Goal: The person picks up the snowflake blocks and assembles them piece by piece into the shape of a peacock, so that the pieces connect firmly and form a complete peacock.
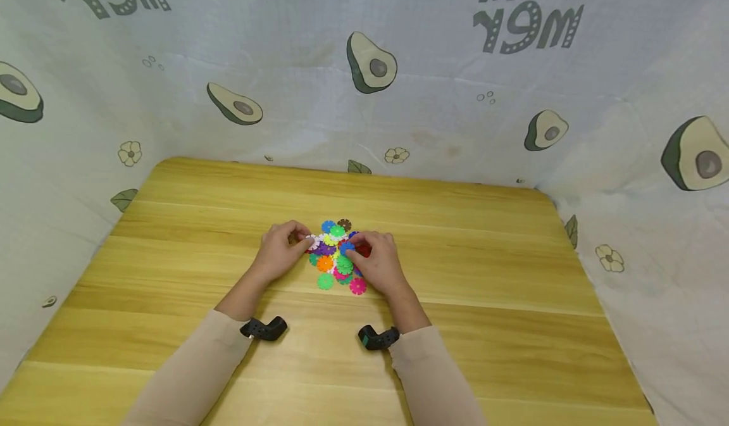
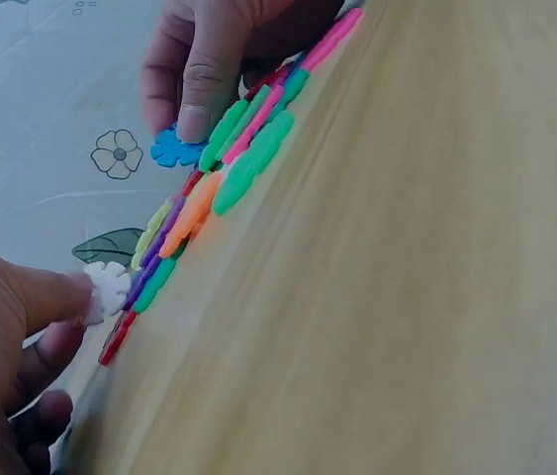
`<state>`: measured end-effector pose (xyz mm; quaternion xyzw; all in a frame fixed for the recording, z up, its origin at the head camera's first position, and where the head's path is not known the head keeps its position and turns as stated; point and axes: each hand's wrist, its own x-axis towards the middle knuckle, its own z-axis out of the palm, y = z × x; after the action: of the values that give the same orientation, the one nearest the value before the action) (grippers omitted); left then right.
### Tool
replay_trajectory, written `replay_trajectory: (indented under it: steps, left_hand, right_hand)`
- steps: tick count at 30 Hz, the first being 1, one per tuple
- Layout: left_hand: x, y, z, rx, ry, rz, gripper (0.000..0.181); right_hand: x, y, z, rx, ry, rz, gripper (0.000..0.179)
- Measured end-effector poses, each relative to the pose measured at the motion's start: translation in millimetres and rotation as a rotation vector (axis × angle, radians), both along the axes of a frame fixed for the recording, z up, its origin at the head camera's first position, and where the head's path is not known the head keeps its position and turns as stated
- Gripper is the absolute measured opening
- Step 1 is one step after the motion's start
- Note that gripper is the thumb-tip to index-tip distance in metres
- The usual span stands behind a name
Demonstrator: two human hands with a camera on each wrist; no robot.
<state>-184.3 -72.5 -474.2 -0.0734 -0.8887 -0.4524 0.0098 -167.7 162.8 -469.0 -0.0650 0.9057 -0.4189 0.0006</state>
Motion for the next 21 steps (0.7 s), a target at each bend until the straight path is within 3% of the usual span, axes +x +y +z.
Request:
replay_trajectory:
  steps: [3,10,16,21]
  left_hand:
    - [0.9,-1.2,1.6,0.094,-0.037,-0.015,0.016]
    - [4.6,3.2,7.2,0.358,-0.15,-0.117,0.022]
    - [8.7,6.9,9.1,0.407,-0.143,-0.143,0.022]
    - [10.1,10.4,9.3,0.436,-0.15,-0.146,0.02]
  right_hand:
    - [2.4,-3.1,-0.8,-0.093,0.044,-0.006,0.018]
    - [7.5,-12.2,-1.4,-0.372,0.118,-0.011,0.019]
    - [9.1,-15.9,-4.0,-0.465,0.153,0.002,0.013]
    - [8.9,-16.4,-5.5,-0.483,0.24,0.079,0.009]
